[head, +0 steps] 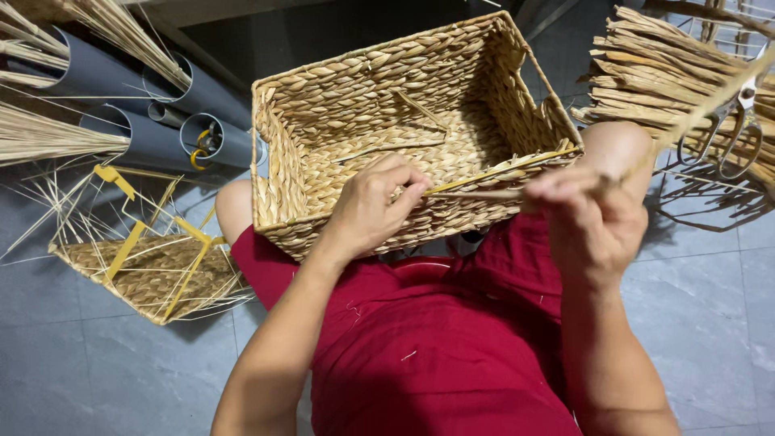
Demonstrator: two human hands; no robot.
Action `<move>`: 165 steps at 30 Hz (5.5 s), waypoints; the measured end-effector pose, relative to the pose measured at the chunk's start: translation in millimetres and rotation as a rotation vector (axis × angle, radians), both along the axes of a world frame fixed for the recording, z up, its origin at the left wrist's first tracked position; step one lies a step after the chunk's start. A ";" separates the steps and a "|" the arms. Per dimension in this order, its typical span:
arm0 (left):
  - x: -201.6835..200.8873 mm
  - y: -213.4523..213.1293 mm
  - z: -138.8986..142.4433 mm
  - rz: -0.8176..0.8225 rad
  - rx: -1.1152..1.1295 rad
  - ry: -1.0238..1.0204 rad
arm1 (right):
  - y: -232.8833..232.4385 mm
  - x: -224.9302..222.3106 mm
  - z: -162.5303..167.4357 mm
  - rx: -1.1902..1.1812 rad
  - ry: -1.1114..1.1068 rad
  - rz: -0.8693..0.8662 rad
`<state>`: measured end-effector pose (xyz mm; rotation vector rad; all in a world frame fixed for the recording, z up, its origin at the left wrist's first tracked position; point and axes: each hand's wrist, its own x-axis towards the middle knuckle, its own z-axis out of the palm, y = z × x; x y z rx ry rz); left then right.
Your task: The person sits on the floor with a woven water hyacinth basket on their lap and weaves a flat strip along the basket's rim, tucking and pressing the strip into the woven edge and working it around the rim to secure the border.
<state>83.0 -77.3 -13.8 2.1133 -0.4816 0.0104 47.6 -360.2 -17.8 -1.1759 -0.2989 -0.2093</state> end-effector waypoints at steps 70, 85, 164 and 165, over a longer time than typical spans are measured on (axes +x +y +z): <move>12.9 -12.9 8.8 0.208 0.137 0.495 | 76.0 147.0 18.9 -0.318 0.345 0.218; 0.8 -18.5 -0.4 0.130 0.341 0.201 | 84.8 144.0 17.8 -0.333 0.429 0.230; -6.2 -5.4 -7.5 -0.098 0.047 -0.081 | 23.6 -19.7 11.1 -0.573 -0.380 0.104; -7.2 -7.0 -7.5 -0.090 0.072 -0.135 | 26.5 -12.0 16.5 -0.622 -0.347 0.080</move>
